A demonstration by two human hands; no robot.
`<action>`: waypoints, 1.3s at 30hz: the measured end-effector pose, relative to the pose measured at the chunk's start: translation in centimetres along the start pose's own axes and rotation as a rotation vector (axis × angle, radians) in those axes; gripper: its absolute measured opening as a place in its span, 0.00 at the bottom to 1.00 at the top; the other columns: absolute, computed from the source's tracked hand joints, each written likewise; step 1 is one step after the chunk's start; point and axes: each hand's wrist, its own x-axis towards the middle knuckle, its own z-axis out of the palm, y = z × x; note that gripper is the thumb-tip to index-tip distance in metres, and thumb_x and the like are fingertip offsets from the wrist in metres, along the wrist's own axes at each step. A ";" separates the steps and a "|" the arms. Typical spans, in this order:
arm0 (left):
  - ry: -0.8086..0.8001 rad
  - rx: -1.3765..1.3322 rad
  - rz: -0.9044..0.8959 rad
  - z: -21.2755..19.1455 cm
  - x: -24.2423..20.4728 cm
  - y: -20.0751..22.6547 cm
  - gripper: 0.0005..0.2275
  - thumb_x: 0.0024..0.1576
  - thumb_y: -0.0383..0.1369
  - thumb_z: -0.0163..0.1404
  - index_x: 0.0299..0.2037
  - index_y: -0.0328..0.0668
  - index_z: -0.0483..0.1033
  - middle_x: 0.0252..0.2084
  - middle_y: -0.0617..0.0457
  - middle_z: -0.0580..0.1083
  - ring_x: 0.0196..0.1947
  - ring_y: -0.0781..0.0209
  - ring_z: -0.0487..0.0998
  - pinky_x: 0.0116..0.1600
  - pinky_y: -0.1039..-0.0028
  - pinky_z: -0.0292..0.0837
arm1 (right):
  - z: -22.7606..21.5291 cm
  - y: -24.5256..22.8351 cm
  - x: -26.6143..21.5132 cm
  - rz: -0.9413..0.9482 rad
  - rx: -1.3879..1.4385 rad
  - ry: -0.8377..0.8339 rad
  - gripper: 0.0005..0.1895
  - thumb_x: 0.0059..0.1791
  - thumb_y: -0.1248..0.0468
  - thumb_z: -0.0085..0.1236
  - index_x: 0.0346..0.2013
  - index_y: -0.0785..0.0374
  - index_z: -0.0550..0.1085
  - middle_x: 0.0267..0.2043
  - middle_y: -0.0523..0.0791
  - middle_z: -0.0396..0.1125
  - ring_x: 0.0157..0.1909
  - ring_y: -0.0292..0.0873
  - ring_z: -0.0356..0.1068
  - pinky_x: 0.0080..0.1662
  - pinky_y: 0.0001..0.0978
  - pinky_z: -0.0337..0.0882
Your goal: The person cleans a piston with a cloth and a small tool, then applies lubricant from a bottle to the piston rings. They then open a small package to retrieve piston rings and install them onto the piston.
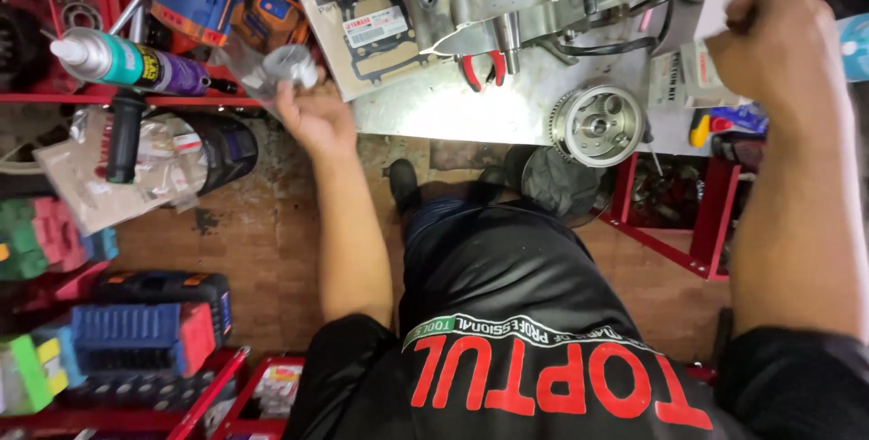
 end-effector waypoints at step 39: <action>-0.678 1.408 -0.416 17.1 -24.0 -9.1 0.15 0.50 0.33 0.65 0.48 0.46 0.82 0.57 0.50 0.79 0.48 0.52 0.83 0.49 0.62 0.80 | 16.4 -4.0 -16.6 -0.043 1.849 0.190 0.21 0.48 0.82 0.58 0.53 0.71 0.65 0.47 0.52 0.71 0.50 0.47 0.77 0.47 0.29 0.78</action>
